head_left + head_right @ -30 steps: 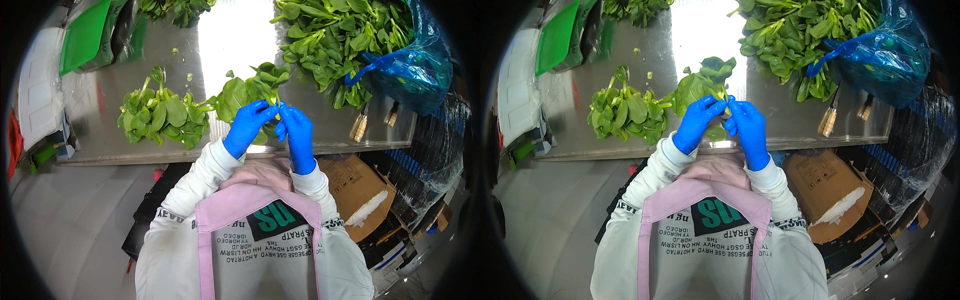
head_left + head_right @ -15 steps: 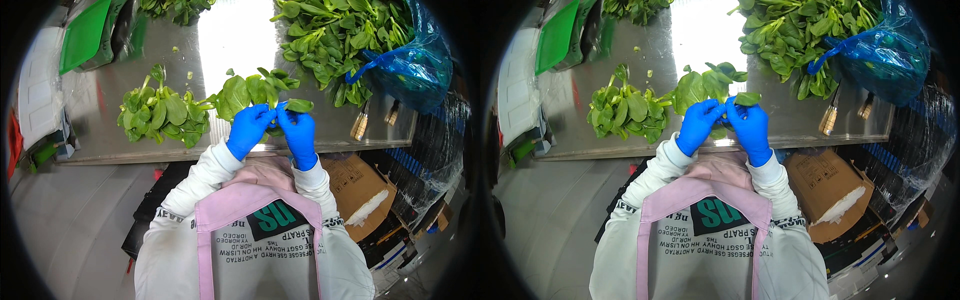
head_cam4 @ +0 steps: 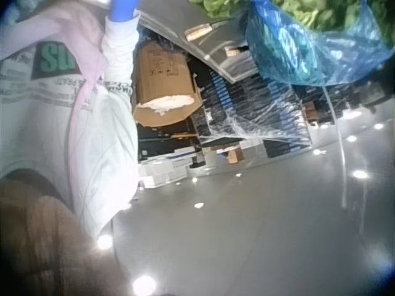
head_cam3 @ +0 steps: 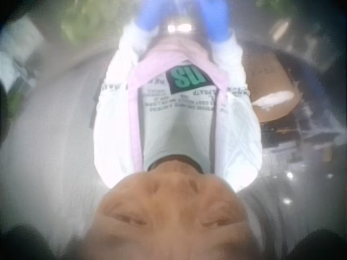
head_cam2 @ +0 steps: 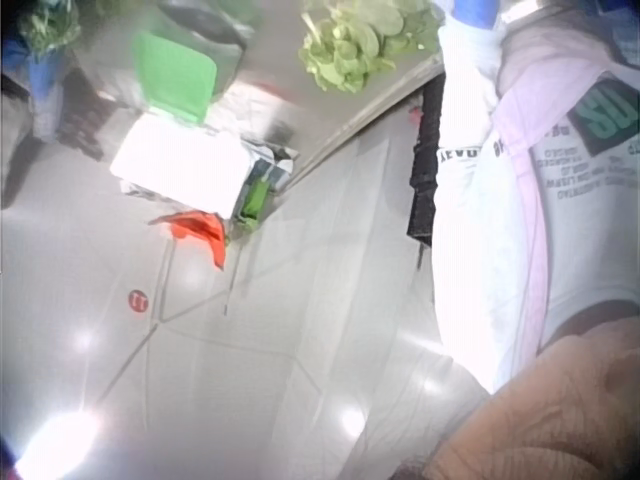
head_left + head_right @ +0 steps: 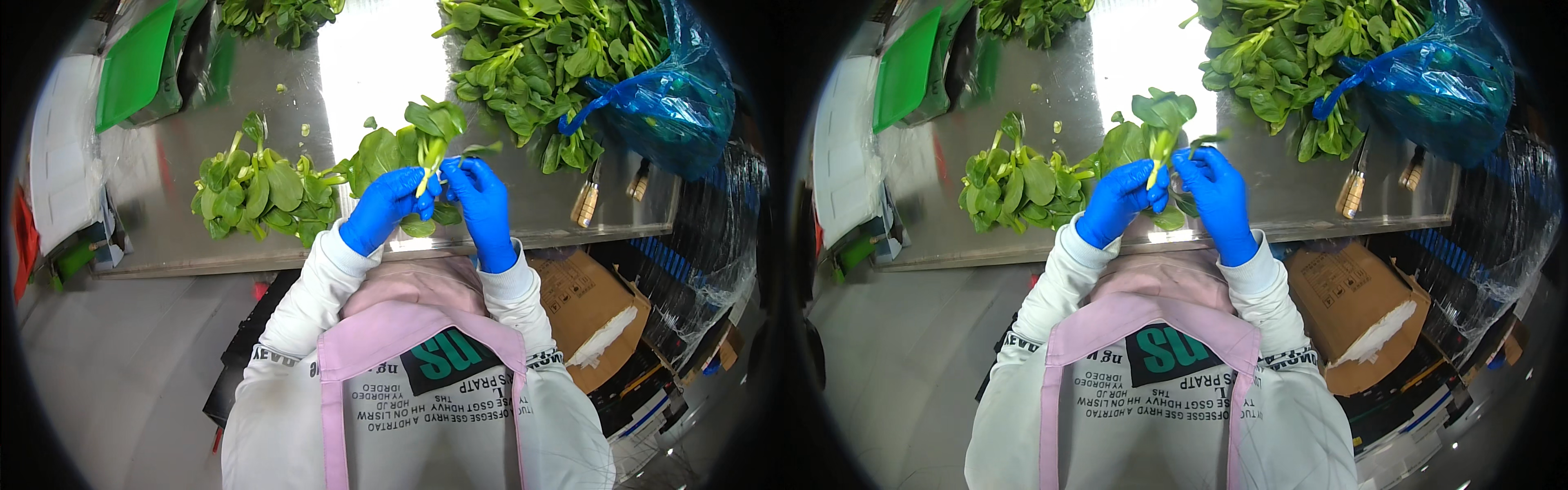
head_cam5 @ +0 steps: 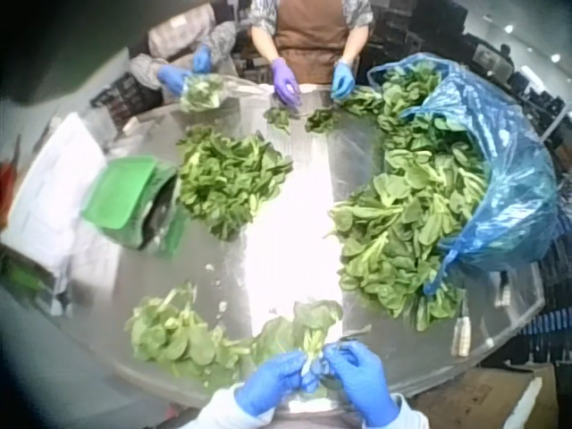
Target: The person trims leafy green vegetables on a stainless steel table using a small knife. They cut stems from leaves, place trimmed leaves into a pile, and discard stems. The process is repeated continuously throughout the clip.
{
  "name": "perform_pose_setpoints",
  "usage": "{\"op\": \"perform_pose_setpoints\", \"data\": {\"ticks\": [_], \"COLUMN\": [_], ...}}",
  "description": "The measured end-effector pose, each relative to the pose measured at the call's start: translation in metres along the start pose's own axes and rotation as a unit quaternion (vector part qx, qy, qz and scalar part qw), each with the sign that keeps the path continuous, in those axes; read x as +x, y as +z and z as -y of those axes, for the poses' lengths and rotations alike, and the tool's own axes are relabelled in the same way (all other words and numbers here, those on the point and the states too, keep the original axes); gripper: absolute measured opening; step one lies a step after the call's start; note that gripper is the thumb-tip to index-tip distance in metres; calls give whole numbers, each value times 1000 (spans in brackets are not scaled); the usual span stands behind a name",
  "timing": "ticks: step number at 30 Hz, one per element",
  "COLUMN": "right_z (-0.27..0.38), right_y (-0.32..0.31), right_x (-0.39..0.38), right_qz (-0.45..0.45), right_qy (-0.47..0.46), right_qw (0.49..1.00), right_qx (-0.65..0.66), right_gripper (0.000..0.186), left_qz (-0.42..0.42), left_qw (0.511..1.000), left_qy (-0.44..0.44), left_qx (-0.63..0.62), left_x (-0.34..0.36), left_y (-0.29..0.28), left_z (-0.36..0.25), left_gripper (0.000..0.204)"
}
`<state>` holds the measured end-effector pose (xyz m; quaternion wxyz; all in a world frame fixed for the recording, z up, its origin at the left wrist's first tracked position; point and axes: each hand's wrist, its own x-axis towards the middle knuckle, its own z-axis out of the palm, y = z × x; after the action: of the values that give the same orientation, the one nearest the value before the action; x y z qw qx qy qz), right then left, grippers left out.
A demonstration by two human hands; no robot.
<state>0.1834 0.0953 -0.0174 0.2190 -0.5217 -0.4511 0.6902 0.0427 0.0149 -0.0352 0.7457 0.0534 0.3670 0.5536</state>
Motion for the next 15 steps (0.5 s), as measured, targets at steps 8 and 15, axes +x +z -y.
{"op": "perform_pose_setpoints", "data": {"ticks": [8,15], "right_z": [-12,-20], "right_y": [-3,0], "right_x": [5,7], "right_qz": [13,-4], "right_qy": [-7,-88], "right_qw": [1000,996], "right_qx": [2,-6], "right_gripper": [19,16], "left_qz": [-64,-86], "left_qw": [969,990], "left_qy": [-21,15], "left_qx": [238,108], "left_x": [7,7], "left_y": [0,12], "left_z": [7,13], "left_gripper": [27,29]}}
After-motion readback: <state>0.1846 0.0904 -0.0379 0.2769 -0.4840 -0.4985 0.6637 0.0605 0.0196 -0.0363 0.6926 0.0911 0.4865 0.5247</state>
